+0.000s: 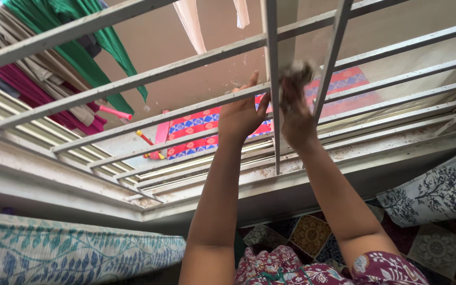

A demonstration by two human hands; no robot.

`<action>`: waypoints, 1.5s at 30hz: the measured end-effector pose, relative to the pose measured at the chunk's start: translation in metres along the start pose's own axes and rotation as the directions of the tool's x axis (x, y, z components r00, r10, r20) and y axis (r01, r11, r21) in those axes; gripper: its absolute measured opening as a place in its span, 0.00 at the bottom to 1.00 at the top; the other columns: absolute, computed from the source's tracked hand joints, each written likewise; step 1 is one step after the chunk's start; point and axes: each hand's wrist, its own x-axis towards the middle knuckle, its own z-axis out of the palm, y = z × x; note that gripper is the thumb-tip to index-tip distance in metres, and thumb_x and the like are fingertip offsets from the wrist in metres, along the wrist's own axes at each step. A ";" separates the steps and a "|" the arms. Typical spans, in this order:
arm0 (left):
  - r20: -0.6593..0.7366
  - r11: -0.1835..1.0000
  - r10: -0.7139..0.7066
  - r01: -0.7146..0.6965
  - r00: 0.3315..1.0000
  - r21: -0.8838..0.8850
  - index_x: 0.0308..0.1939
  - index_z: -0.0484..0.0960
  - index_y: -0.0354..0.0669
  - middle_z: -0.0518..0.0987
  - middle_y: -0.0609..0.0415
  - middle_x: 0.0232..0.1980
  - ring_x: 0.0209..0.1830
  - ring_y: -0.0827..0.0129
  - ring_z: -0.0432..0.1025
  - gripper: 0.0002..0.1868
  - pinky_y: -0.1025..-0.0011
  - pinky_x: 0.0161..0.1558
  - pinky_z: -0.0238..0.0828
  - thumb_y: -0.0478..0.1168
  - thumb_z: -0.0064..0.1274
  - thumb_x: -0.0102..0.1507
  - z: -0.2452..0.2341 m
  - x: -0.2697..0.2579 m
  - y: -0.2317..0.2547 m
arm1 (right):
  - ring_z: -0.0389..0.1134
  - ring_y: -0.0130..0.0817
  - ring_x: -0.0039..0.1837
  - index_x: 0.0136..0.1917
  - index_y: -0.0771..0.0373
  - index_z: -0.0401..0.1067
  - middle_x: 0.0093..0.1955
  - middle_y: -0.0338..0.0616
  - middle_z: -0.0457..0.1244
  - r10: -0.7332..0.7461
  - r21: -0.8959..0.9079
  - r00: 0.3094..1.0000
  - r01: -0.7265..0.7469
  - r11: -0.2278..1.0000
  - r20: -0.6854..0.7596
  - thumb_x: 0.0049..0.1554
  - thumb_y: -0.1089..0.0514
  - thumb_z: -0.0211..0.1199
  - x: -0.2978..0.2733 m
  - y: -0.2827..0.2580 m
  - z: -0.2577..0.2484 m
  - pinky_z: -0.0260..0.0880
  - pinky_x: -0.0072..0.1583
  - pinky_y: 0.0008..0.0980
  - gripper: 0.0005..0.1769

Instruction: The person wipes the metal bars of a window grille using a cloth. They systematically clean the horizontal and vertical bars, moving the cloth back and forth across the surface.

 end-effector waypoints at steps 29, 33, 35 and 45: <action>0.028 0.998 0.069 -0.069 0.997 -0.011 0.55 0.81 0.46 0.84 0.46 0.43 0.44 0.52 0.79 0.24 0.56 0.50 0.75 0.59 0.44 0.69 0.007 -0.008 -0.013 | 0.70 0.36 0.43 0.48 0.63 0.82 0.42 0.48 0.71 0.612 0.110 0.789 -0.605 0.789 -0.054 0.58 0.65 0.72 -0.154 -0.034 0.002 0.71 0.45 0.35 0.04; -0.028 0.983 0.132 -0.135 0.991 -0.126 0.52 0.83 0.47 0.85 0.49 0.35 0.38 0.54 0.80 0.19 0.57 0.45 0.75 0.54 0.47 0.66 -0.003 -0.016 -0.011 | 0.69 0.25 0.46 0.55 0.69 0.75 0.55 0.45 0.68 0.531 0.414 0.799 -0.398 0.819 -0.282 0.65 0.70 0.66 -0.077 -0.046 -0.057 0.68 0.44 0.22 0.05; -0.052 0.970 0.144 -0.152 0.988 -0.188 0.52 0.82 0.48 0.85 0.52 0.36 0.39 0.56 0.80 0.19 0.58 0.45 0.75 0.52 0.49 0.64 -0.009 -0.016 -0.011 | 0.70 0.28 0.54 0.61 0.69 0.72 0.56 0.46 0.67 0.355 0.502 0.844 -0.121 0.857 -0.403 0.71 0.74 0.62 -0.026 -0.051 -0.072 0.71 0.54 0.24 0.07; 0.014 0.951 0.232 -0.224 0.973 -0.212 0.50 0.81 0.47 0.85 0.53 0.39 0.43 0.56 0.80 0.16 0.57 0.46 0.74 0.45 0.52 0.59 0.005 -0.023 -0.025 | 0.60 0.60 0.80 0.83 0.73 0.39 0.78 0.72 0.53 0.141 0.200 0.920 -0.071 0.977 -0.365 0.75 0.62 0.50 0.062 -0.058 0.018 0.66 0.76 0.47 0.32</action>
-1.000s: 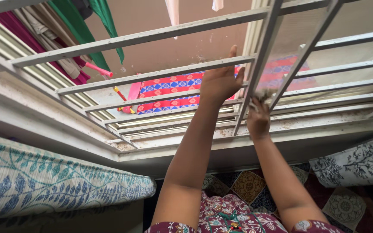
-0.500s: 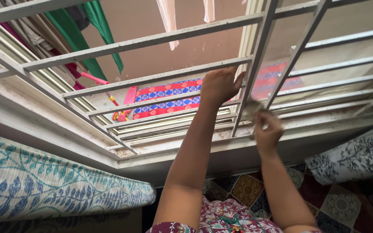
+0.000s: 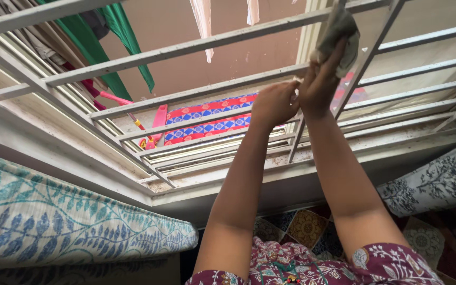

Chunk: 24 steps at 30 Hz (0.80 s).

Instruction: The person wipes the metal bars of a window grille using a cloth. They systematically clean the horizontal and vertical bars, moving the cloth back and forth across the surface.

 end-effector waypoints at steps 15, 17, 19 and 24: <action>-0.060 0.972 -0.113 0.098 0.992 -0.214 0.52 0.82 0.47 0.85 0.51 0.43 0.47 0.56 0.79 0.16 0.56 0.51 0.74 0.40 0.49 0.60 -0.005 0.003 -0.001 | 0.62 0.55 0.59 0.55 0.66 0.62 0.55 0.55 0.61 0.341 -0.386 0.938 -0.292 0.875 0.064 0.64 0.60 0.65 -0.225 0.035 -0.045 0.63 0.60 0.52 0.14; -0.066 0.974 -0.107 0.091 0.992 -0.208 0.51 0.82 0.47 0.85 0.52 0.43 0.47 0.56 0.79 0.16 0.57 0.51 0.74 0.40 0.49 0.61 -0.007 0.003 0.000 | 0.62 0.45 0.55 0.50 0.63 0.63 0.53 0.49 0.60 0.415 -0.238 0.910 -0.406 0.882 -0.014 0.62 0.60 0.69 -0.203 0.024 -0.053 0.65 0.56 0.45 0.14; -0.088 0.978 -0.091 0.072 0.992 -0.193 0.49 0.83 0.47 0.85 0.51 0.43 0.47 0.55 0.79 0.14 0.56 0.50 0.74 0.40 0.50 0.60 -0.006 0.000 0.001 | 0.60 0.33 0.47 0.49 0.60 0.64 0.51 0.45 0.57 0.528 0.070 0.839 -0.524 0.849 -0.130 0.60 0.59 0.72 -0.167 0.011 -0.060 0.66 0.50 0.36 0.15; -0.168 0.977 -0.057 0.020 0.984 -0.213 0.47 0.82 0.46 0.85 0.53 0.43 0.46 0.57 0.80 0.12 0.58 0.49 0.75 0.41 0.49 0.62 0.004 -0.004 -0.002 | 0.61 0.38 0.51 0.43 0.62 0.61 0.46 0.40 0.59 -0.086 -0.194 0.910 0.007 0.981 -0.405 0.62 0.68 0.71 -0.028 -0.023 -0.074 0.67 0.54 0.42 0.18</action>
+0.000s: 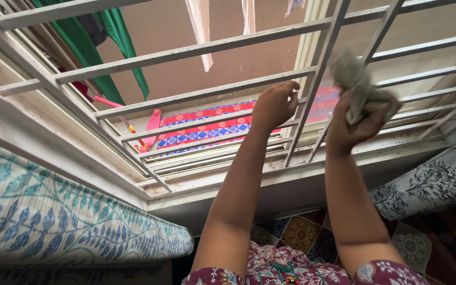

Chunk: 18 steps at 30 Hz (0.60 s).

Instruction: The person wipes the metal bars of a window grille using a cloth. They systematically clean the horizontal and vertical bars, moving the cloth back and forth across the surface.

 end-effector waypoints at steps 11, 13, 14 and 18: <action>-0.270 0.887 0.322 -0.190 0.907 0.421 0.48 0.81 0.41 0.81 0.50 0.49 0.58 0.53 0.71 0.16 0.47 0.60 0.63 0.46 0.53 0.62 -0.017 -0.058 0.008 | 0.60 0.50 0.71 0.71 0.57 0.74 0.72 0.54 0.60 -0.114 -0.255 0.865 0.266 0.930 0.488 0.61 0.60 0.68 -0.045 -0.024 0.012 0.65 0.70 0.50 0.25; -0.328 0.921 0.290 -0.168 0.899 0.352 0.52 0.82 0.43 0.80 0.51 0.53 0.61 0.53 0.70 0.14 0.50 0.63 0.64 0.42 0.53 0.64 -0.027 -0.067 0.006 | 0.60 0.50 0.74 0.66 0.50 0.76 0.70 0.51 0.58 0.013 -0.204 0.854 0.110 0.973 0.520 0.56 0.69 0.63 -0.057 -0.032 0.002 0.65 0.74 0.49 0.27; -0.372 0.920 0.303 -0.168 0.877 0.355 0.52 0.81 0.44 0.79 0.51 0.54 0.62 0.54 0.70 0.13 0.52 0.65 0.66 0.41 0.53 0.66 -0.033 -0.069 0.005 | 0.60 0.50 0.74 0.66 0.52 0.75 0.69 0.51 0.58 0.012 -0.143 0.874 0.067 0.987 0.487 0.55 0.69 0.64 -0.053 -0.038 0.003 0.65 0.74 0.49 0.26; -0.538 0.859 0.349 -0.032 0.767 0.511 0.53 0.82 0.43 0.75 0.47 0.57 0.62 0.52 0.66 0.11 0.49 0.68 0.65 0.38 0.55 0.67 -0.072 -0.064 -0.007 | 0.57 0.52 0.72 0.73 0.63 0.70 0.69 0.55 0.53 -0.090 0.040 0.899 0.080 0.996 0.429 0.57 0.67 0.65 -0.011 -0.062 0.010 0.63 0.72 0.50 0.31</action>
